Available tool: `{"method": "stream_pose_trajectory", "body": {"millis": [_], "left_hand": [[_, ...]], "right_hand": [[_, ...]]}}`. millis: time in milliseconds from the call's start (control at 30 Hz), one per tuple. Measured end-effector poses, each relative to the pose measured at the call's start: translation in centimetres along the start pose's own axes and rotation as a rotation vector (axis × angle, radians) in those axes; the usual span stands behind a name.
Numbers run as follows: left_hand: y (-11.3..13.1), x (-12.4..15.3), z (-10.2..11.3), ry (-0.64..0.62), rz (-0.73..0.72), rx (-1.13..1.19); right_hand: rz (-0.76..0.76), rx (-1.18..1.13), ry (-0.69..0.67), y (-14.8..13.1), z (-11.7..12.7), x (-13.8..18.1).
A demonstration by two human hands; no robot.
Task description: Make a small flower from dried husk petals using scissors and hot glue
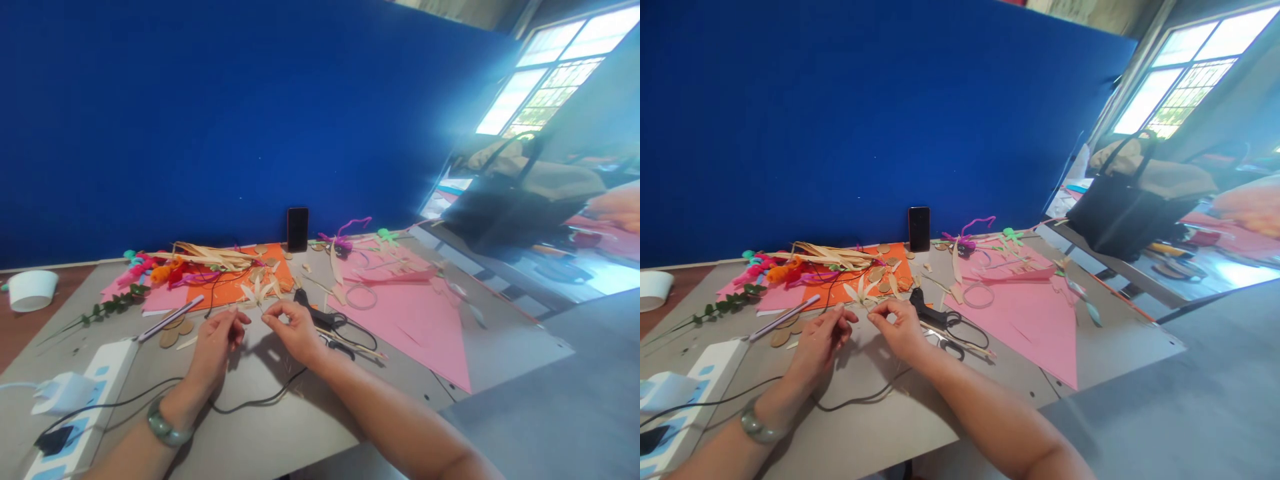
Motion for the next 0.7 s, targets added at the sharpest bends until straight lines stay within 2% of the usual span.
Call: {"method": "stream_pose_trajectory", "body": {"millis": [133, 267, 433, 700], "left_hand": [[1.3, 0.4, -0.3, -0.043, -0.066, 0.003], [0.9, 0.4, -0.7, -0.124, -0.023, 0.046], [0.2, 0.0, -0.4, -0.089, 0.003, 0.074], [0.3, -0.1, -0.3, -0.099, -0.055, 0.042]], "right_hand": [[-0.017, -0.022, -0.044, -0.1, -0.3, 0.0], [-0.038, -0.071, -0.126, 0.2, -1.0, 0.1], [-0.062, -0.08, -0.21, 0.7, -1.6, 0.3], [0.039, -0.026, -0.188, 0.1, -1.6, 0.4]]}}
Point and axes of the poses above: each hand's wrist, its own x-axis away from the middle knuckle, its own z-axis out of the back of the hand, y = z × x, the point moved 7 cm from there along -x, towards the middle knuckle, and after that the axes turned 15 degrees about -x, right-handed, at the moved point
